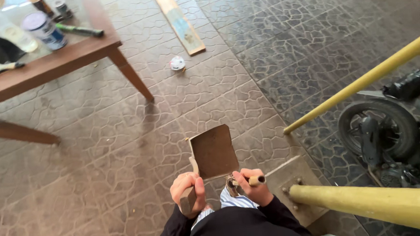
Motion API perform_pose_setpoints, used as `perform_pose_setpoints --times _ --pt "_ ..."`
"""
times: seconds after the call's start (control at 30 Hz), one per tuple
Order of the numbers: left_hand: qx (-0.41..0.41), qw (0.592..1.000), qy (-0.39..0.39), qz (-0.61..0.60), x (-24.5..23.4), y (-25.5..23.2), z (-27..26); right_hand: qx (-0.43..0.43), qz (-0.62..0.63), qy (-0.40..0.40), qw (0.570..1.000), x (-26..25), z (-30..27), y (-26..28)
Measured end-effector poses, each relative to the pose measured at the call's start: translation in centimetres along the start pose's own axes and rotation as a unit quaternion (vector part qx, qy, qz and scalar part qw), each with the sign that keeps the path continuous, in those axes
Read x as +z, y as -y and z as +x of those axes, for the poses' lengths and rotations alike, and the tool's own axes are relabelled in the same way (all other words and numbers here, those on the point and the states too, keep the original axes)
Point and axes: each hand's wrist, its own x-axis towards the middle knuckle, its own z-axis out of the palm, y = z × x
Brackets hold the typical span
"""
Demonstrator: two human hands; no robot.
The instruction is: The person sweeps the tiled floor using a broom, moving around furniture, a parked motorcycle, and a car.
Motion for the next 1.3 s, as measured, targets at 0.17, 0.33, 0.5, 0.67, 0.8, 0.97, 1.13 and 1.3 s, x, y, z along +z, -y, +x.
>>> perform_pose_setpoints --times 0.17,0.33,0.5,0.67,0.8,0.97,1.13,1.3 --pt "0.010 1.000 0.020 -0.007 3.9 2.1 2.9 0.027 0.028 -0.018 0.999 -2.8 3.1 -1.6" --pt "0.028 0.999 0.043 -0.014 7.8 3.3 5.4 0.032 -0.010 -0.049 0.998 -5.9 5.4 -2.5" --pt "0.038 0.998 0.045 -0.024 11.2 4.4 6.7 0.033 -0.019 -0.067 0.997 -8.7 6.6 -2.7" --pt "0.023 0.996 0.065 -0.053 13.7 5.0 7.2 0.050 -0.022 -0.078 0.995 -10.9 7.1 -3.7" --pt "0.021 0.996 0.065 -0.061 15.5 5.3 7.2 0.029 -0.054 -0.097 0.993 -12.3 7.2 -4.3" --pt "0.018 0.994 0.083 -0.065 17.2 5.3 7.6 0.054 -0.037 -0.110 0.992 -13.7 7.0 -4.8" --pt "0.009 0.991 0.111 -0.078 18.1 5.3 8.1 0.078 -0.031 -0.121 0.989 -14.4 6.7 -5.6" --pt "0.019 0.984 0.146 -0.098 18.5 5.9 9.1 0.106 -0.007 -0.126 0.986 -14.0 6.9 -6.1"
